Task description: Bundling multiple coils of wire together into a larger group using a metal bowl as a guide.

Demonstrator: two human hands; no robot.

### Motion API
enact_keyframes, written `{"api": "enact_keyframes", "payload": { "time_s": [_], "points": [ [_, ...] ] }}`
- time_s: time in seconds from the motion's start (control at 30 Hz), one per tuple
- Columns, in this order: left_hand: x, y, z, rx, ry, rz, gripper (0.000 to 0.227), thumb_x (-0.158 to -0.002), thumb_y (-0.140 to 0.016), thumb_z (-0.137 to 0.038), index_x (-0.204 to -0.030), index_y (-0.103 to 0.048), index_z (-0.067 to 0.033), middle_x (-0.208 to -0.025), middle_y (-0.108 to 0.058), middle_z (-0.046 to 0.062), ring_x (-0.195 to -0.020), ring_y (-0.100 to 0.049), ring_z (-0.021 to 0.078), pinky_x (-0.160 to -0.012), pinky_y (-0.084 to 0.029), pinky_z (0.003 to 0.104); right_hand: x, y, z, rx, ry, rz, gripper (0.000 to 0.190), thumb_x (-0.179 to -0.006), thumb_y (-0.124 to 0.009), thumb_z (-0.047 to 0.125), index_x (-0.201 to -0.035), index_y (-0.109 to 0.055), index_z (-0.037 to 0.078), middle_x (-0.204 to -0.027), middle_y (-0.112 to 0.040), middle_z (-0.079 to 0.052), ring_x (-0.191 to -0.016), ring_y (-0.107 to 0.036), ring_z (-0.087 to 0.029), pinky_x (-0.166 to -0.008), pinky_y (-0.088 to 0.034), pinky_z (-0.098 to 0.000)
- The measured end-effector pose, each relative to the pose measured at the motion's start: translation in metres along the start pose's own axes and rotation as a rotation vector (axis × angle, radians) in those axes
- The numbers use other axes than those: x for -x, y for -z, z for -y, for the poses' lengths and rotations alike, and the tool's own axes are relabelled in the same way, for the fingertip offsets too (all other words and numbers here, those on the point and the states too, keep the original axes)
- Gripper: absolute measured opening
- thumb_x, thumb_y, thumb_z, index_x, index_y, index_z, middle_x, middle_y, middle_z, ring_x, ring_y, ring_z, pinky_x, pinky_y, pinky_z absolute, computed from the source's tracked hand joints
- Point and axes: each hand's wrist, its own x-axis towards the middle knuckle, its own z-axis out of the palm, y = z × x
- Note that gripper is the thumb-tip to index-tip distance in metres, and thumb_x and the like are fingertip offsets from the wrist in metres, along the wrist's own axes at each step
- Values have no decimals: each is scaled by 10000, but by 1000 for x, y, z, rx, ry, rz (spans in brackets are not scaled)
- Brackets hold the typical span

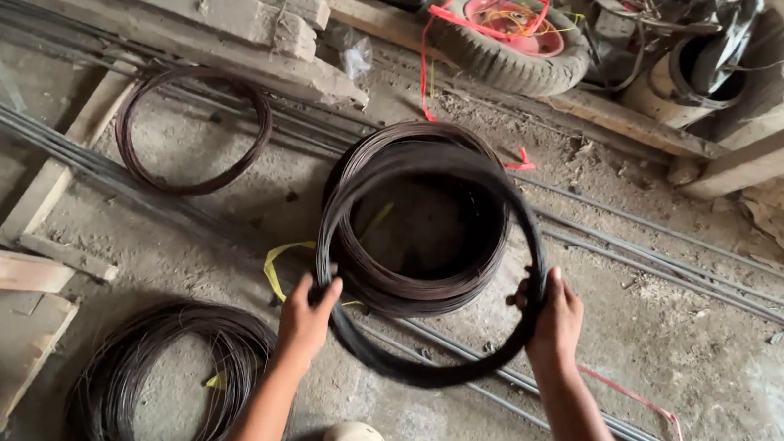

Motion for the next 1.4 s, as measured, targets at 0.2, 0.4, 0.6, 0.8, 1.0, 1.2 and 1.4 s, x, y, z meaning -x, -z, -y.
{"api": "enact_keyframes", "payload": {
  "time_s": [0.2, 0.4, 0.6, 0.8, 1.0, 1.2, 1.4],
  "points": [
    [-55, 6, -24, -9, -152, -110, 818, -937, -649, -601, -1458, -533, 19, -1440, -564, 287, -1378, -516, 414, -1152, -425, 523, -45, -33, 9, -43, 89, 37, 326, -1087, -567, 177, -1035, -656, -132, -671, -502, -157, -499, -517, -218, -567, -583, -461],
    [-59, -15, -60, -235, -213, -83, 909, -956, -635, -473, -1640, -188, -75, -1558, -385, 325, -1406, -444, 501, -1112, -409, 663, -78, -11, -33, 775, 487, 52, 454, -960, -713, 302, -1259, -566, -7, -1105, -456, -240, -933, -471, -384, -814, -454, -562],
    [-51, -58, -16, -397, -594, -37, 928, -898, -743, -209, -1612, -212, 52, -1603, -310, 347, -1483, -235, 565, -1148, -300, 664, -23, -21, -40, 1453, 994, 375, 499, -1001, -584, 298, -1476, -562, 144, -1603, -430, -222, -1462, -348, -513, -1177, -274, -632],
    [12, -23, 24, -291, -473, 46, 584, -994, -614, -326, -1517, -431, -141, -1472, -499, 199, -1314, -525, 419, -1056, -462, 551, 11, -13, -44, 1170, 1109, 471, 468, -929, -612, 111, -1397, -607, 106, -1559, -498, -173, -1474, -358, -491, -1213, -225, -630],
    [62, -8, 157, -200, -244, 23, 358, -991, -577, -317, -1278, -663, -120, -1141, -772, 120, -1037, -739, 304, -856, -567, 388, 95, -21, -72, 913, 1044, 933, 222, -994, -519, 53, -1148, -679, 37, -1240, -663, -151, -1305, -542, -413, -1194, -349, -581],
    [99, -5, 266, -294, -187, -273, 361, -941, -656, -326, -1245, -664, -131, -1066, -745, 164, -971, -691, 385, -818, -529, 472, 136, -49, -105, 867, 906, 1206, 184, -957, -580, 39, -1060, -732, 30, -1040, -745, -116, -1049, -660, -304, -938, -521, -422],
    [114, -27, 344, -340, -212, -404, 448, -853, -734, -240, -1253, -613, -80, -1142, -649, 210, -983, -635, 429, -854, -508, 530, 165, -97, -138, 900, 993, 1523, 179, -960, -619, 84, -1094, -720, 24, -1000, -737, -132, -955, -661, -302, -878, -526, -421]
  ]
}}
